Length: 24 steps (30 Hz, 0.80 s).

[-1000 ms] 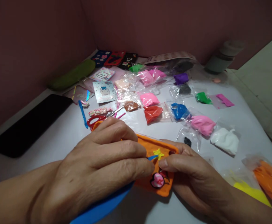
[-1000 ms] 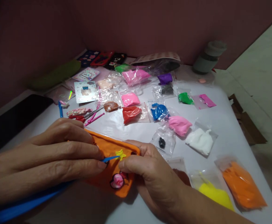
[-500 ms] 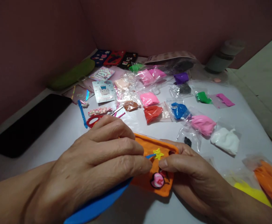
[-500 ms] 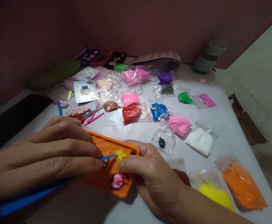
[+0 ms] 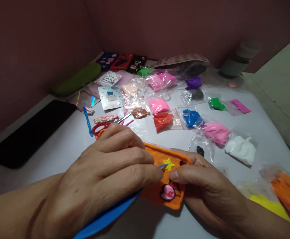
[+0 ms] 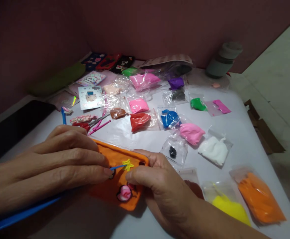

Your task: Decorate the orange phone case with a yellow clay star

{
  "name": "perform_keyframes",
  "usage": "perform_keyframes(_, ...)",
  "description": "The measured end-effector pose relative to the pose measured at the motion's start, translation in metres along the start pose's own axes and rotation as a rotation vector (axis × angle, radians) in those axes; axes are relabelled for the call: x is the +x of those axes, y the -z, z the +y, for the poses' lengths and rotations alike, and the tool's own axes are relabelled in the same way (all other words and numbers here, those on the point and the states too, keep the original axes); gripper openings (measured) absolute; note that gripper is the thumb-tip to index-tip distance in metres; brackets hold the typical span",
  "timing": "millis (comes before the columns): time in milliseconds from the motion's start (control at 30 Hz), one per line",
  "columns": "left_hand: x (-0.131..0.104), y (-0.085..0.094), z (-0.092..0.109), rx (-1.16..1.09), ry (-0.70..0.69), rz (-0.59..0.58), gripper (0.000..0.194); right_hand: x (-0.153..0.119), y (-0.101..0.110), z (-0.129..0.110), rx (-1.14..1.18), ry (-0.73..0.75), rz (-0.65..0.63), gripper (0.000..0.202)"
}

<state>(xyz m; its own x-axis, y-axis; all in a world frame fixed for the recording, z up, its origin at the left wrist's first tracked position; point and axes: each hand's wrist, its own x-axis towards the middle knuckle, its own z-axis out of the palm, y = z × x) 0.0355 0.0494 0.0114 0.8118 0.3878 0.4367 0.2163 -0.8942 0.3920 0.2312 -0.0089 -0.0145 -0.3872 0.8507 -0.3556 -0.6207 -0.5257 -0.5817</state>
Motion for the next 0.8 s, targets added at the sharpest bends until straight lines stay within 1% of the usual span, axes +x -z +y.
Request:
perform_keyframes(133,-0.0007,0.0022,0.0002,0.027,-0.024,-0.022,0.029,-0.0003,0.0002,0.0005,0.02,0.01,-0.029,0.03)
perform_keyframes(233,-0.0009,0.0012,0.0011,-0.002,-0.002,-0.001,0.029,-0.0007,-0.0001,0.0005,0.019,0.013,-0.037,0.031)
perform_keyframes(333,-0.0005,0.0001,0.0012,-0.037,0.002,0.014,0.024,-0.0001,-0.0002,-0.0001,0.011,0.018,-0.034,0.032)
perform_keyframes(467,0.0001,0.0006,0.0008,-0.042,-0.02,-0.012,0.026,0.0006,0.0001,-0.0003,0.01,0.02,-0.04,0.033)
perform_keyframes(533,0.0001,0.0008,0.0013,-0.048,-0.027,-0.017,0.024,-0.0003,0.0001,0.0001,0.008,0.014,-0.035,0.032)
perform_keyframes(700,-0.0008,-0.0024,0.0043,-0.048,0.038,0.036,0.021,-0.0024,0.0015,0.0013,0.019,0.017,-0.032,0.031)
perform_keyframes(800,-0.0023,-0.004,0.0062,-0.065,0.053,0.057,0.018,-0.0013,0.002,0.0015,0.029,0.015,-0.026,0.03)
